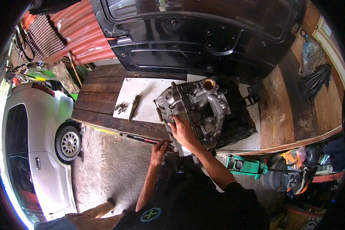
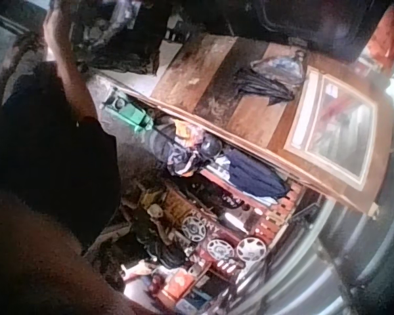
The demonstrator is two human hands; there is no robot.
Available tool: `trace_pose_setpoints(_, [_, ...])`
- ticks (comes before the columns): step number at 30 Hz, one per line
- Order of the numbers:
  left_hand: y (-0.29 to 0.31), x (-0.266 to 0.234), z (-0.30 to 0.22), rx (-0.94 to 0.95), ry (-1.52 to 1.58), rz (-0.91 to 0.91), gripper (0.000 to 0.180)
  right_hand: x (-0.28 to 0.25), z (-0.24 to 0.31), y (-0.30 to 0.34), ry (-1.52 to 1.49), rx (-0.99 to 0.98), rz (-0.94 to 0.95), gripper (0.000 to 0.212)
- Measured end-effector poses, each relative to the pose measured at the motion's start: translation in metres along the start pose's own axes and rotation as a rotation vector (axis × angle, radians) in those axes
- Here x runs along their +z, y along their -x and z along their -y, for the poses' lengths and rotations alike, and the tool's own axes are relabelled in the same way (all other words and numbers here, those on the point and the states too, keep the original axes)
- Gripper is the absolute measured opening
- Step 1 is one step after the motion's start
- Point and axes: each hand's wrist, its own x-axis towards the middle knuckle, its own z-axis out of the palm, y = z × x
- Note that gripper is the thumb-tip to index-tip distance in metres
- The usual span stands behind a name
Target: The person uses a wrench to tighten bolts on a disassembled engine block placed on a wooden workbench. The person repeatedly adjusts the wrench and hand-tightens bolts on different sections of the engine casing.
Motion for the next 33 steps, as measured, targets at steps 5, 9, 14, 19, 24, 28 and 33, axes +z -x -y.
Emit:
trace_pose_setpoints(5, [0.003, -0.011, 0.019, -0.035, -0.011, 0.026, 0.027, -0.023, 0.008, -0.009, -0.2, 0.155, 0.118, 0.021])
trace_pose_setpoints(9, [0.003, -0.023, 0.006, -0.043, 0.009, 0.106, 0.029, -0.034, 0.014, -0.007, -0.504, 0.197, -0.034, 0.019])
trace_pose_setpoints(14, [-0.003, -0.03, -0.006, -0.021, -0.015, 0.018, 0.024, -0.055, 0.02, 0.02, -0.648, 0.217, -0.068, 0.021])
trace_pose_setpoints(19, [0.0, -0.027, -0.005, -0.043, -0.017, 0.038, 0.026, -0.05, 0.003, 0.069, -0.441, -0.051, -0.078, 0.011])
trace_pose_setpoints(24, [0.002, -0.021, 0.005, -0.042, -0.016, 0.057, 0.026, -0.048, 0.007, 0.094, -0.361, -0.204, -0.097, 0.014])
trace_pose_setpoints(28, [0.002, -0.018, 0.005, -0.104, 0.005, 0.083, 0.028, -0.043, 0.01, 0.104, -0.352, -0.208, -0.095, 0.014])
trace_pose_setpoints(33, [0.003, -0.009, -0.013, -0.046, -0.057, 0.078, 0.03, -0.045, 0.01, 0.1, -0.35, -0.273, -0.04, 0.015])
